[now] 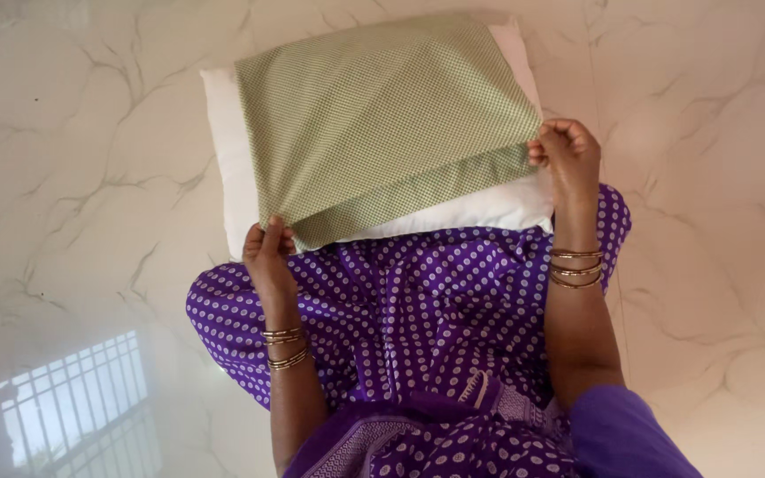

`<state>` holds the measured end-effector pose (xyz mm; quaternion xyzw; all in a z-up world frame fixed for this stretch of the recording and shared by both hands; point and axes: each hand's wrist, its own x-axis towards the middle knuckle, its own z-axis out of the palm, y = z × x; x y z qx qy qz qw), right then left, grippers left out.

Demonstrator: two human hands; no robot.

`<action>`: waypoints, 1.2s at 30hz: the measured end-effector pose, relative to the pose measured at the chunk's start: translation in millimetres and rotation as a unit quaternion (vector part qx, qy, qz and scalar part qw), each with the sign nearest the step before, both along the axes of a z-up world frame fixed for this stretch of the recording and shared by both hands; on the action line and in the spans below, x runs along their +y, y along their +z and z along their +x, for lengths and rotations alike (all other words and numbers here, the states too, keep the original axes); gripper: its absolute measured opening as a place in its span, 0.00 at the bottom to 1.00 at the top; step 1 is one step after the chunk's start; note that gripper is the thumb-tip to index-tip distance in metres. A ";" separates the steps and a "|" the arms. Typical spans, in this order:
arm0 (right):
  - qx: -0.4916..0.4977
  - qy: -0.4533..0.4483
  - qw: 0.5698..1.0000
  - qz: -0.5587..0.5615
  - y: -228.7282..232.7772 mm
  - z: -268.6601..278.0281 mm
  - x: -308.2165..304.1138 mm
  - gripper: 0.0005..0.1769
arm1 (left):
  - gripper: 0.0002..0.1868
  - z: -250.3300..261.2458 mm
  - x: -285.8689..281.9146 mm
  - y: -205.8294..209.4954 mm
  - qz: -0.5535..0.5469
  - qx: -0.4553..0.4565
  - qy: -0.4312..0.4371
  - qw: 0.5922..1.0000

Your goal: The person sits on the floor and puts pillowcases on two pillows. They first remove a pink patterned pillowcase from a white pillow, then put it back on. They then take a green patterned pillowcase, put it on another white pillow, and smooth it out.

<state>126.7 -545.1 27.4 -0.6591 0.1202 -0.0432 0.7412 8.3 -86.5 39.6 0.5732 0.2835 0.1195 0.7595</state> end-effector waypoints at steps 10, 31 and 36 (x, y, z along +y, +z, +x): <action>0.128 -0.045 0.991 -0.017 -8.9 -27.6 11.1 0.03 | 0.11 -10.1 -12.0 -17.3 -0.014 0.125 -0.003 0.992; 0.159 0.019 0.961 -0.227 0.9 -39.9 16.2 0.19 | 0.15 -16.2 -12.1 -12.6 0.093 0.223 -0.073 0.968; -0.053 0.059 0.995 0.067 56.6 -47.8 -15.9 0.03 | 0.06 -26.5 -0.3 65.4 -0.164 -0.146 0.019 0.975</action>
